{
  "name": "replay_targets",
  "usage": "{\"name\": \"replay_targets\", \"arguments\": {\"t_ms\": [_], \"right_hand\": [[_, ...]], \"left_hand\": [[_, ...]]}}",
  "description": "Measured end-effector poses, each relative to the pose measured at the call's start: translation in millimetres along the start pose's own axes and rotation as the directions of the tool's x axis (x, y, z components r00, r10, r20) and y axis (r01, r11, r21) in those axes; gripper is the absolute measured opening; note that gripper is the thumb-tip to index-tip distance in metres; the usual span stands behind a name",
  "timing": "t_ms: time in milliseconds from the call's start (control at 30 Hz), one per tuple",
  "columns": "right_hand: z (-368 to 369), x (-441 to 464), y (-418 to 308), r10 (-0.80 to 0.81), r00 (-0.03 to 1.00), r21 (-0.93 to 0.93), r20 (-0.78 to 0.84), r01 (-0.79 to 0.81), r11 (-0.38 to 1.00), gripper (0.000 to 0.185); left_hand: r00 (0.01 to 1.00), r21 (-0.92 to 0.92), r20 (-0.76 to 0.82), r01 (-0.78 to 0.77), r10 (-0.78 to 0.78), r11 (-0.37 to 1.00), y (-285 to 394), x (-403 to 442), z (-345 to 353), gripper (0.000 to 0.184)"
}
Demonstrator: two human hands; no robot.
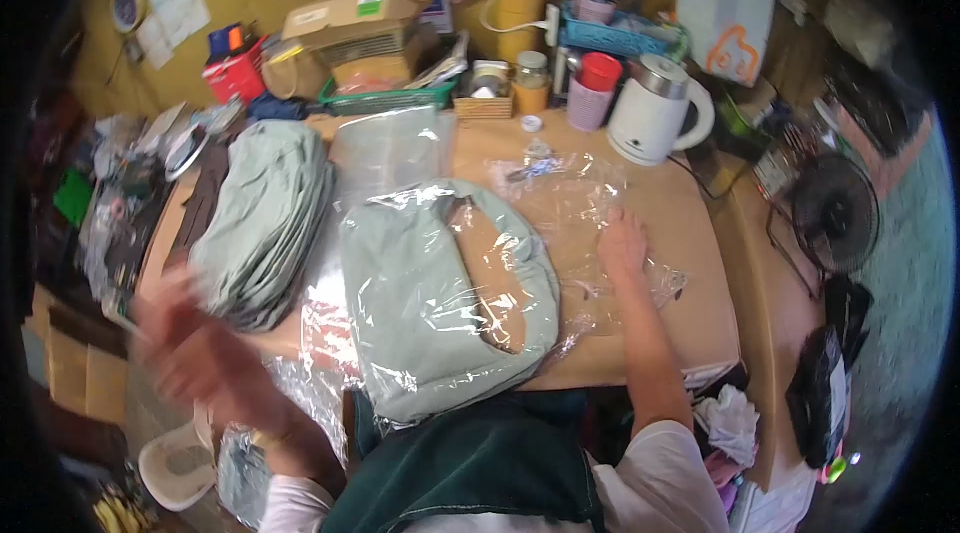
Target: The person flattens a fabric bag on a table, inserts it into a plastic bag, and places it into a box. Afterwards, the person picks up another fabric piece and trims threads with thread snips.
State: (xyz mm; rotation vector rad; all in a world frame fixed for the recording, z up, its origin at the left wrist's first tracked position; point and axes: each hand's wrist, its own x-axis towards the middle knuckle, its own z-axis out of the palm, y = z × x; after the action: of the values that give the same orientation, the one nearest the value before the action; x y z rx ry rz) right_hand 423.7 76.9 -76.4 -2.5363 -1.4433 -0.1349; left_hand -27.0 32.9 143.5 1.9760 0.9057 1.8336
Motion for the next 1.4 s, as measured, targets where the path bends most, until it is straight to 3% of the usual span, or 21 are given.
{"name": "replay_targets", "arguments": {"t_ms": [100, 167, 233, 300, 333, 400, 433, 567, 667, 700, 733, 800, 833, 900, 1100, 1167, 1233, 1267, 1300, 1367, 1400], "right_hand": [[-79, 31, -39, 0.025, 0.991, 0.326, 0.133, -0.068, 0.943, 0.032], [-100, 101, -26, -0.236, 0.971, 0.815, -0.037, 0.166, 0.555, 0.019], [-232, 103, -78, -0.248, 0.967, 0.614, -0.064, 0.233, 0.754, 0.02], [-309, 90, -129, -0.341, 0.852, 0.897, -0.398, 0.44, 0.052, 0.043], [-339, 84, -152, -0.483, 0.794, 0.897, -0.37, 0.44, 0.037, 0.046], [-379, 100, -191, -0.725, 0.682, 0.749, -0.094, 0.528, 0.4, 0.046], [-395, 114, -208, -0.718, 0.675, 0.437, 0.167, 0.602, 0.668, 0.044], [-418, 114, -279, -0.78, 0.602, 0.298, -0.171, 0.786, 0.541, 0.035], [-430, 114, -296, -0.751, 0.59, 0.206, -0.298, 0.808, 0.553, 0.033], [-436, 116, -294, -0.735, 0.586, 0.188, -0.342, 0.809, 0.557, 0.032], [-442, 117, -292, -0.715, 0.577, 0.171, -0.395, 0.811, 0.56, 0.031], [-441, 118, -273, -0.68, 0.578, 0.162, -0.451, 0.802, 0.574, 0.03], [-441, 122, -261, -0.663, 0.581, 0.158, -0.472, 0.796, 0.585, 0.03], [-430, 126, -224, -0.636, 0.615, 0.156, -0.466, 0.765, 0.625, 0.029], [-283, 129, -86, -0.501, 0.857, 0.208, -0.124, 0.516, 0.831, 0.027], [-192, 113, -43, -0.421, 0.901, 0.214, 0.109, 0.392, 0.895, 0.027], [-93, 79, -12, -0.378, 0.869, 0.288, 0.319, 0.291, 0.912, 0.027], [-27, 55, 2, -0.362, 0.906, 0.592, 0.219, 0.172, 0.787, 0.021], [-17, 35, -2, -0.337, 0.878, 0.656, 0.341, 0.035, 0.754, 0.021], [-5, 16, -9, -0.32, 0.821, 0.69, 0.473, -0.12, 0.714, 0.021], [-2, 13, -8, -0.326, 0.84, 0.724, 0.433, -0.108, 0.681, 0.02]], "left_hand": [[0.729, 0.307, -0.255, -0.562, 0.635, 0.768, 49, 14, -75, 0.03], [0.601, 0.398, -0.229, -0.66, 0.766, 0.637, 61, 14, -97, 0.033], [0.536, 0.438, -0.205, -0.698, 0.819, 0.566, 65, 15, -111, 0.036], [0.497, 0.458, -0.2, -0.715, 0.844, 0.529, 65, 14, -120, 0.039], [0.487, 0.46, -0.2, -0.72, 0.85, 0.52, 65, 13, -123, 0.041], [0.486, 0.445, -0.226, -0.72, 0.844, 0.533, 60, 11, -126, 0.045], [0.496, 0.429, -0.256, -0.71, 0.829, 0.558, 55, 9, -123, 0.047], [0.647, 0.224, -0.53, -0.515, 0.547, 0.827, 6, 2, -89, 0.055], [0.813, -0.348, -0.554, -0.032, -0.178, 0.937, -63, -19, -22, 0.062], [0.801, -0.551, -0.358, 0.233, -0.48, 0.801, -92, -42, 7, 0.064], [0.547, -0.646, 0.1, 0.671, -0.831, 0.364, -112, -64, 29, 0.073], [0.242, -0.647, 0.577, 0.718, -0.78, -0.256, -114, -84, 42, 0.082], [0.239, -0.648, 0.576, 0.716, -0.782, -0.259, -116, -85, 40, 0.082], [0.477, -0.604, 0.796, 0.602, -0.372, -0.522, -123, -89, 34, 0.08], [0.585, -0.59, 0.159, 0.702, -0.795, 0.399, -110, -84, -70, 0.047], [0.513, -0.368, 0.094, 0.815, -0.853, 0.449, -126, -119, -106, 0.046], [0.633, 0.333, 0.055, 0.718, -0.773, 0.611, -141, -154, -126, 0.041], [0.654, 0.557, -0.133, 0.671, -0.745, 0.489, -117, -136, -125, 0.033], [0.65, 0.564, -0.148, 0.674, -0.746, 0.476, -119, -125, -121, 0.033], [0.954, 0.586, -0.127, 0.293, -0.271, 0.756, -127, -101, -110, 0.031], [0.957, 0.605, 0.068, 0.185, -0.282, 0.775, -132, -88, -95, 0.036]]}}
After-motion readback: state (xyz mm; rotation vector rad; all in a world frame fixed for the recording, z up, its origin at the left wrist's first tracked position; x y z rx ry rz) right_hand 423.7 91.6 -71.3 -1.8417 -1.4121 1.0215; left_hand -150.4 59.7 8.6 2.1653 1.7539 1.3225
